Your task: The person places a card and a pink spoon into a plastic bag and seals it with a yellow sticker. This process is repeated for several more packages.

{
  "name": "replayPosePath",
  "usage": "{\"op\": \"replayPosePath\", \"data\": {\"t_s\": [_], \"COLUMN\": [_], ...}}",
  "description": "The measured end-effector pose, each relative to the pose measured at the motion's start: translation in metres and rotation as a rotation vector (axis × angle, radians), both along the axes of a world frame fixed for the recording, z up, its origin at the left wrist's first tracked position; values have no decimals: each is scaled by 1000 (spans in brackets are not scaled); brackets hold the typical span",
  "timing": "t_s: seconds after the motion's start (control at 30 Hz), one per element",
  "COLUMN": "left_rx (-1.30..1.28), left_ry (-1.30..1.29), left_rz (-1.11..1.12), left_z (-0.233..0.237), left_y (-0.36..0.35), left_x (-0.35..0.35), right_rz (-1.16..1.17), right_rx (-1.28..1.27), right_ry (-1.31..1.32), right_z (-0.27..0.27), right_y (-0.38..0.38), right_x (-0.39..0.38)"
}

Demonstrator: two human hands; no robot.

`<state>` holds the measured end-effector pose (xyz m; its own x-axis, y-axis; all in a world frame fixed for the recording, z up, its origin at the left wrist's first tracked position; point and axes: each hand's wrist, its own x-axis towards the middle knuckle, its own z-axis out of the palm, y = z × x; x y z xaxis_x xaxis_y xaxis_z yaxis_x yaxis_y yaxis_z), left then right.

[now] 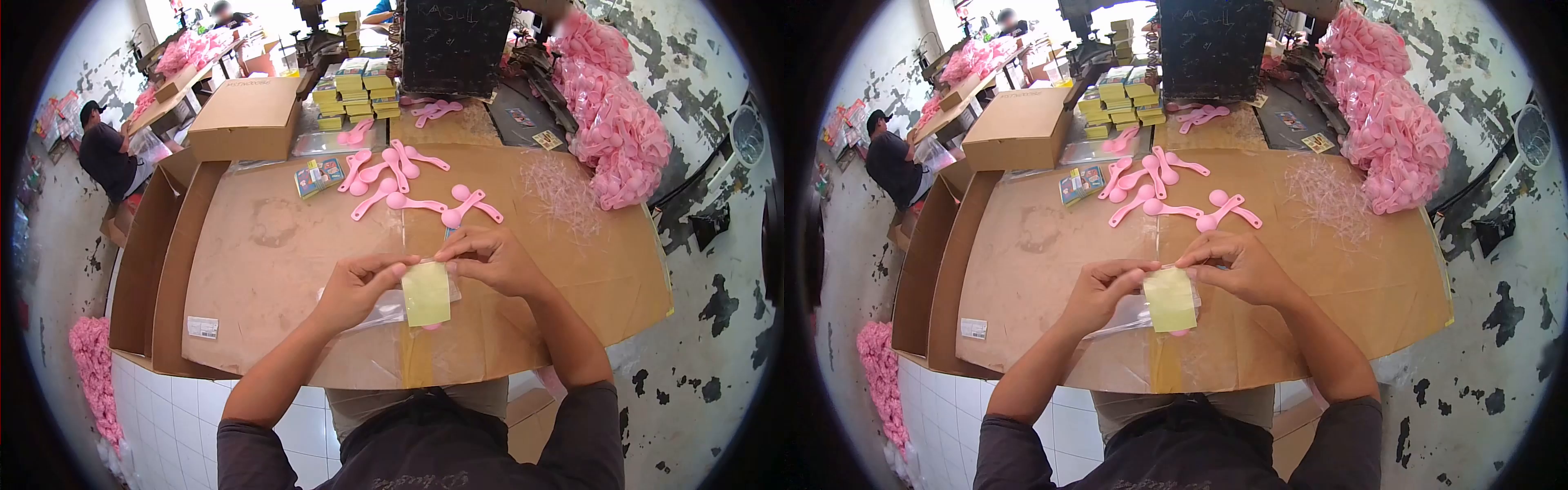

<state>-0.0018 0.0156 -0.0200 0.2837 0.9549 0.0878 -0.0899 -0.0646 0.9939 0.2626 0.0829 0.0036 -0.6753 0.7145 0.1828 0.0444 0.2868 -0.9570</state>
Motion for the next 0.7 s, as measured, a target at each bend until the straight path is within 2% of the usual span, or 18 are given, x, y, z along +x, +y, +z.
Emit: {"op": "replayPosePath", "data": {"t_s": [0.1, 0.2, 0.3, 0.4, 0.5, 0.6, 0.7], "left_rx": [-4, -13, 4, 37, 20, 32, -53], "left_ry": [45, 77, 43, 26, -256, -128, 72], "left_rz": [13, 29, 53, 59, 158, 73, 3], "left_z": [0, -5, 2, 1, 16, 5, 15], "left_y": [0, 2, 0, 2, -7, -6, -2], "left_x": [1, -1, 0, -3, 12, 6, -22], "right_rz": [15, -11, 36, 106, 78, 103, -34], "right_rx": [21, -123, -87, -121, -117, -124, -120], "right_ry": [15, 92, -17, -92, -60, 72, 99], "right_z": [-5, -11, 3, -13, -10, -1, 4], "right_y": [3, 1, -8, -4, -2, -3, 9], "right_x": [-1, -6, -6, -4, -7, -12, -6]}}
